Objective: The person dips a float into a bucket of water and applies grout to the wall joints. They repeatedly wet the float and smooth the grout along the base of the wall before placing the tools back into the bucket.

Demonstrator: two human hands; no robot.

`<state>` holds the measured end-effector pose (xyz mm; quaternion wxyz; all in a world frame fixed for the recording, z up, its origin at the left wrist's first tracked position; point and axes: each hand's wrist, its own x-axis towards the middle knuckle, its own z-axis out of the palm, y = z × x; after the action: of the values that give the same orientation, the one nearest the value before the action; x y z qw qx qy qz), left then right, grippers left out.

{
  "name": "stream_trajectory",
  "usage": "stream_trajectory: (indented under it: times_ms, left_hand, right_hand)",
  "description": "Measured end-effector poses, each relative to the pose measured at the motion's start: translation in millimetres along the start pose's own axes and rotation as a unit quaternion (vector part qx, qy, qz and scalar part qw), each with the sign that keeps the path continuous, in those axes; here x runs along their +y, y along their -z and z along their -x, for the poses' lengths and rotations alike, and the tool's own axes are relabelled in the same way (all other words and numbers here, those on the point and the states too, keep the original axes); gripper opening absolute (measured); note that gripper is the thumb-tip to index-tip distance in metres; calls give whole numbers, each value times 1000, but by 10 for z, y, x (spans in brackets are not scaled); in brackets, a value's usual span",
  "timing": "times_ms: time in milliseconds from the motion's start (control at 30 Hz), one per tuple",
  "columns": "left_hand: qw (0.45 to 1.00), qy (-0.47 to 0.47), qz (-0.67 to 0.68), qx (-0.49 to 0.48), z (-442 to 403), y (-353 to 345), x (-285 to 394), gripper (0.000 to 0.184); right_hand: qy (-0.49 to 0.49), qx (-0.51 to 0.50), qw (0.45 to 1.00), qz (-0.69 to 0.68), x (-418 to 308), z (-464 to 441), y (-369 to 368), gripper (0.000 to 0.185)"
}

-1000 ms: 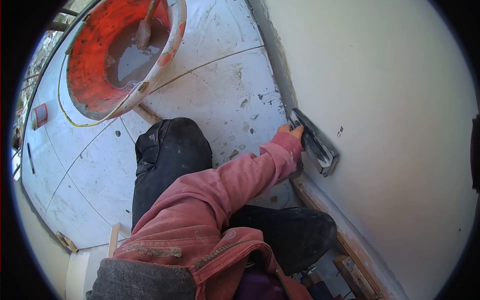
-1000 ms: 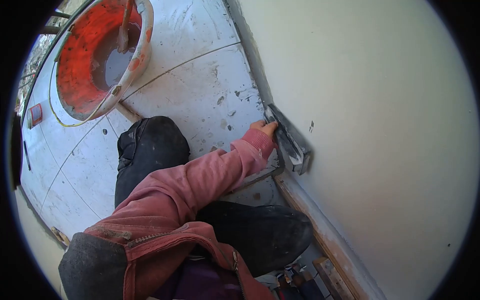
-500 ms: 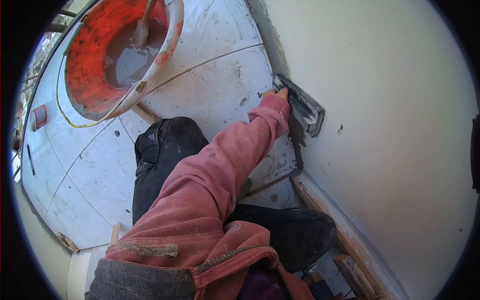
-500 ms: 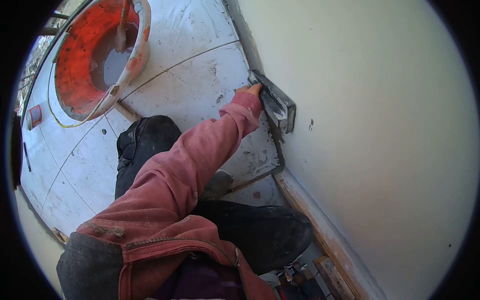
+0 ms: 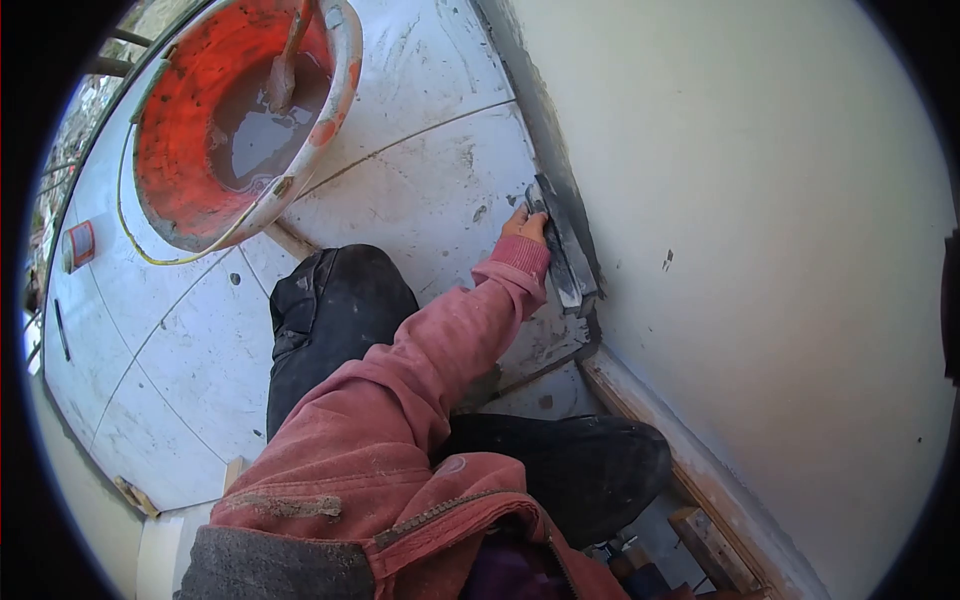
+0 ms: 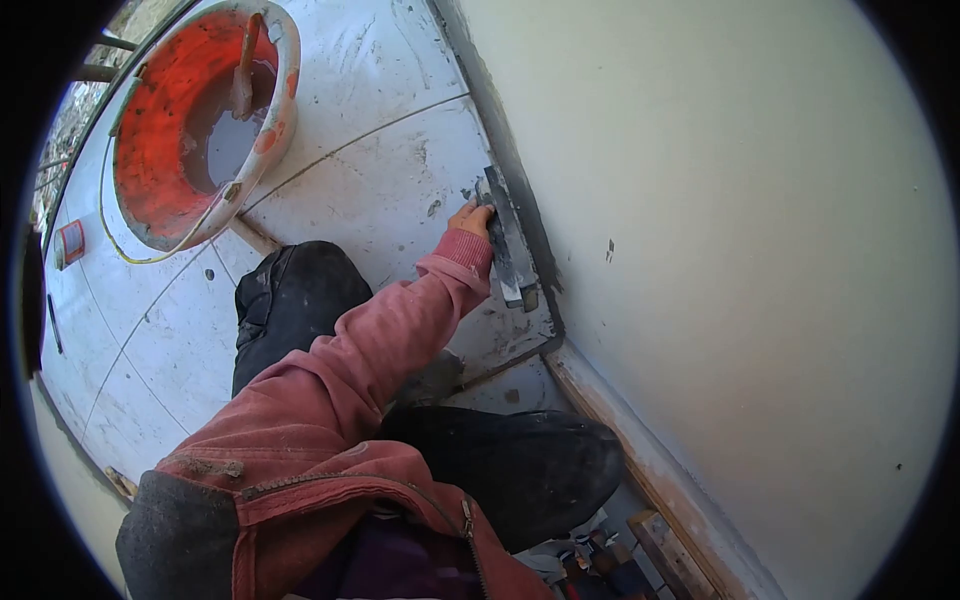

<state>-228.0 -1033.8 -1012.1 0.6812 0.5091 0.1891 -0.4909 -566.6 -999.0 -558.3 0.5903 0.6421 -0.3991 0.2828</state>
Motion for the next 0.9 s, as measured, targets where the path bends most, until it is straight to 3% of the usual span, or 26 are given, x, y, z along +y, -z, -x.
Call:
stream_trajectory:
  times_ms: [100,200,267,333,367,400,433,500,567,600,667,700,733,800,833,867,900]
  left_hand:
    - [995,1,83,-53,-478,58,94,31]
    - [999,8,-29,-11,-681,29,57,35]
    - [989,89,-119,-24,-527,-90,-110,42]
    - [975,141,-171,-7,-221,-140,-688,47]
    - [963,231,-134,-45,113,-135,-860,47]
    - [885,156,-417,-134,274,-111,-1265,49]
    - [885,157,-417,-136,465,-96,-1309,49]
    - [957,180,-224,-30,795,-120,-1376,50]
    - [997,68,-26,15,357,-101,-1181,48]
    - [998,23,48,23,203,-128,-683,40]
    - [998,-53,5,41,50,-180,252,25]
    - [990,-62,-127,17,-110,-171,523,29]
    - [990,-62,-128,18,-270,-201,514,29]
    - [956,-54,-287,18,-526,-249,319,27]
    - [915,-119,-386,-12,-410,-211,131,29]
    - [973,159,-160,40,-135,-316,132,33]
    - [963,83,-255,-3,-80,-240,-450,39]
  right_hand:
    - [5,3,1000,11,60,-35,41,77]
    - [7,1,1000,14,76,-34,52,77]
    - [6,-3,1000,14,72,-12,53,78]
    - [2,-5,1000,11,53,24,43,78]
    - [0,-4,1000,9,43,33,24,78]
    - [-1,-3,1000,8,36,39,8,78]
    - [0,-3,1000,10,50,34,17,78]
    - [10,-5,1000,21,138,-26,95,78]
    - [16,-4,999,32,200,-61,162,79]
    - [12,-4,999,35,198,-35,178,79]
    - [7,-9,999,37,190,22,215,79]
    - [6,-12,999,37,193,33,227,79]
    - [6,-13,999,37,198,33,238,79]
    - [3,-12,999,37,167,8,253,80]
    - [1,-10,999,35,187,25,231,80]
    - [-6,-8,999,35,155,58,200,80]
    - [-13,-8,999,35,119,96,177,80]
